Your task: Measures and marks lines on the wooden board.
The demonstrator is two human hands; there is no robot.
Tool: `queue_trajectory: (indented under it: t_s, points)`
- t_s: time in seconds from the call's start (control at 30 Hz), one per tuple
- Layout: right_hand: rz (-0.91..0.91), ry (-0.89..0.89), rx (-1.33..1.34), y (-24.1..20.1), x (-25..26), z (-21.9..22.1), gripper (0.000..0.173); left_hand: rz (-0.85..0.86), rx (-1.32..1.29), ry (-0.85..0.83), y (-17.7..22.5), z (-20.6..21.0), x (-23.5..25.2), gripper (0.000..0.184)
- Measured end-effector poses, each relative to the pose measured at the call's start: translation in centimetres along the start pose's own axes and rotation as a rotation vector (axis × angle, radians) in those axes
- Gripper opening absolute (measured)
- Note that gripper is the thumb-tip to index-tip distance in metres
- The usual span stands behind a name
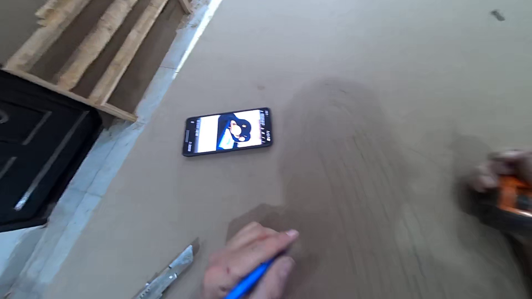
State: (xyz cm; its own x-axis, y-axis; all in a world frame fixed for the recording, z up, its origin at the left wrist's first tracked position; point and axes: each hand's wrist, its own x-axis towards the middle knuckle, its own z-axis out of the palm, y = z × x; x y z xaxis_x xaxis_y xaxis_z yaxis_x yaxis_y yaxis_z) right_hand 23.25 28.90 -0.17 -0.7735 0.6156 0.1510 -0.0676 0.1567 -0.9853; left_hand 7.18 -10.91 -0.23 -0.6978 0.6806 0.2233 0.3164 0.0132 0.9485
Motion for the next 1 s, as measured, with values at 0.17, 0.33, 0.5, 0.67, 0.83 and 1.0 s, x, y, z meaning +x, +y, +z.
queue_trajectory:
  t_s: [0.17,0.33,0.5,0.67,0.83,1.0]
  points:
    - [-0.258,-0.503,-0.770,-3.1,2.8,6.8,0.017,-0.226,0.024,0.203,0.0,0.2,2.7,0.025]
    - [-0.328,-0.721,-0.860,-3.3,8.5,12.7,0.010,-0.358,0.022,0.222,-0.7,0.6,8.7,0.015]
    - [-0.394,-0.800,-0.924,-2.9,11.1,15.6,0.009,-0.350,0.139,0.239,-1.1,2.1,12.0,0.007]
    - [-0.375,-0.788,-0.942,-3.4,11.2,16.7,0.003,-0.278,0.272,0.212,-1.2,2.6,11.9,0.010]
    - [-0.376,-0.788,-0.969,-3.6,11.1,16.7,0.005,-0.125,0.528,0.176,-1.3,3.5,11.9,0.015]
    - [-0.400,-0.781,-0.956,-3.4,11.2,16.7,0.005,-0.026,0.586,0.140,-2.1,3.5,11.9,0.012]
